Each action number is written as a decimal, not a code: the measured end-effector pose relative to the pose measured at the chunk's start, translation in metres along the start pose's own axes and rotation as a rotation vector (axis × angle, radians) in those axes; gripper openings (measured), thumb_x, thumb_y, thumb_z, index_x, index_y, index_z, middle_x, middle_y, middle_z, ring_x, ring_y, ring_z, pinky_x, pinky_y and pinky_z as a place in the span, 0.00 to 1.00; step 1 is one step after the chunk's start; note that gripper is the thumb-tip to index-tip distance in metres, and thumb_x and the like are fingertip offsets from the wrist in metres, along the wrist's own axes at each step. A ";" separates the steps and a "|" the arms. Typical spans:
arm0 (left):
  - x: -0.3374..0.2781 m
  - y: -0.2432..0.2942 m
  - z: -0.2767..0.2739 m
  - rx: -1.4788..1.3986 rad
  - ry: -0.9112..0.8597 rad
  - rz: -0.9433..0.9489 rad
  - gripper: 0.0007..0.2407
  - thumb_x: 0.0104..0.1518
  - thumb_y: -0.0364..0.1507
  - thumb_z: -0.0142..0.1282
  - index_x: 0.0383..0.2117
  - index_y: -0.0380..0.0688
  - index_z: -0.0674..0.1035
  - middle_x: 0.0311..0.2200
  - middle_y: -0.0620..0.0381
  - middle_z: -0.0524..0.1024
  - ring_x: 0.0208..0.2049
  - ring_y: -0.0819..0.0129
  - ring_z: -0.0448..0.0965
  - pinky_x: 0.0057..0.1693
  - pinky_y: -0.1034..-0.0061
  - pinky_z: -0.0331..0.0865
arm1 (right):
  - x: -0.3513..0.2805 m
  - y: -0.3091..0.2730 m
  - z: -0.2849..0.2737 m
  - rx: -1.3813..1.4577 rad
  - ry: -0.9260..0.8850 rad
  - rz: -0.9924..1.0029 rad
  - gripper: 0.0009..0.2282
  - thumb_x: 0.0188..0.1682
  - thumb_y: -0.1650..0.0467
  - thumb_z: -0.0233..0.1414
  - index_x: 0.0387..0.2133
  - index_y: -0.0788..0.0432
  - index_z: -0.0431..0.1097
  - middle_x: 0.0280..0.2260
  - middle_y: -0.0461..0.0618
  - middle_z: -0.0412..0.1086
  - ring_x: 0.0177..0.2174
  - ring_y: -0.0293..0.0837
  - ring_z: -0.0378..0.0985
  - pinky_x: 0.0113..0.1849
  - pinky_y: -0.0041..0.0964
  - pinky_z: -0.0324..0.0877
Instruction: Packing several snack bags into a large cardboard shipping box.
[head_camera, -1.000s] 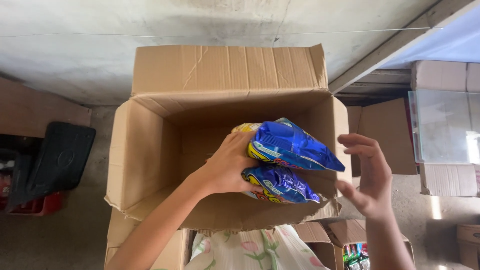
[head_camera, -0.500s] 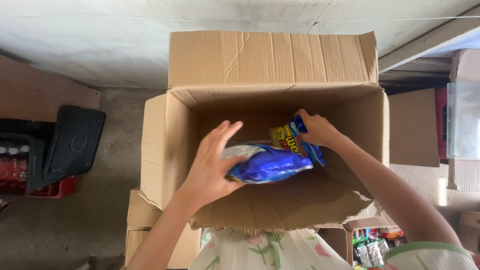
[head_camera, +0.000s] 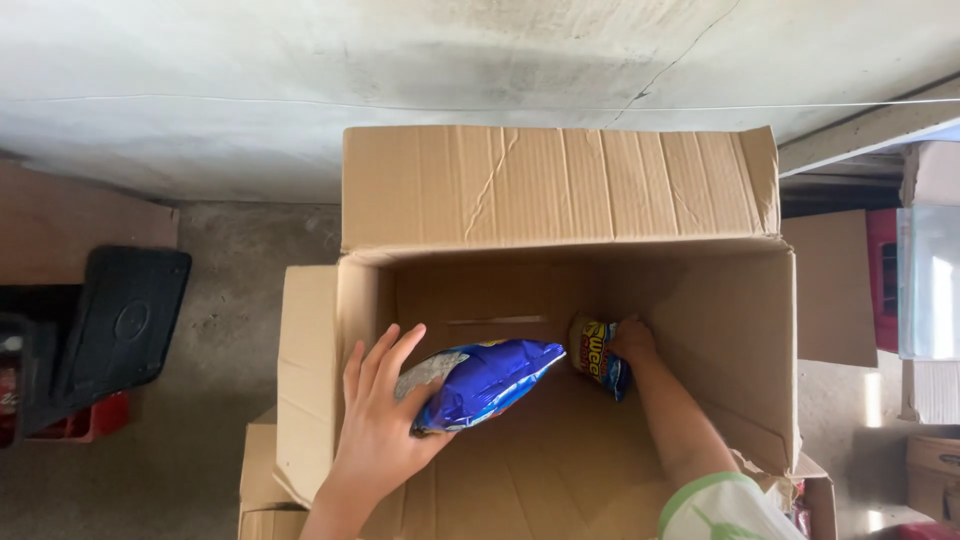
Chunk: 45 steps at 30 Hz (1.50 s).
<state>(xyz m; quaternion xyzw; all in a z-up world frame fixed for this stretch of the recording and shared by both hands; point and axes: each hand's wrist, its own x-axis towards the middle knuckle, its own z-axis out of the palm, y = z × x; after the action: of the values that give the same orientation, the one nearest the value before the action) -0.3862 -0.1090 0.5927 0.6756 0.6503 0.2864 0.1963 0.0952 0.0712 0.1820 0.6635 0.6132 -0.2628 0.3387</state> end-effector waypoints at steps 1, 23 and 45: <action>0.000 -0.005 0.000 -0.007 0.002 -0.005 0.16 0.36 0.37 0.72 0.29 0.41 0.86 0.63 0.52 0.61 0.67 0.49 0.56 0.67 0.39 0.47 | -0.019 -0.012 -0.008 0.081 0.028 0.110 0.48 0.39 0.62 0.69 0.68 0.69 0.45 0.55 0.67 0.67 0.50 0.59 0.75 0.49 0.45 0.74; 0.043 0.006 0.041 0.285 -0.508 0.056 0.21 0.43 0.43 0.70 0.38 0.42 0.82 0.63 0.52 0.63 0.70 0.46 0.51 0.64 0.24 0.34 | -0.350 -0.186 -0.233 0.228 -0.283 -1.075 0.56 0.26 0.59 0.71 0.67 0.60 0.41 0.57 0.65 0.62 0.51 0.61 0.72 0.49 0.48 0.69; 0.040 -0.046 -0.009 0.588 -0.196 -0.530 0.30 0.55 0.27 0.59 0.67 0.58 0.65 0.65 0.39 0.63 0.24 0.52 0.85 0.26 0.71 0.76 | -0.099 -0.076 -0.011 0.004 -0.117 0.184 0.27 0.46 0.47 0.57 0.48 0.55 0.77 0.50 0.53 0.75 0.50 0.51 0.79 0.47 0.45 0.77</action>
<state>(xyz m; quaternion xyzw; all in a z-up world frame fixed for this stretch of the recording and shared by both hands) -0.4272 -0.0663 0.5753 0.5360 0.8344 -0.0379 0.1227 0.0086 0.0184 0.2549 0.7012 0.5283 -0.2703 0.3952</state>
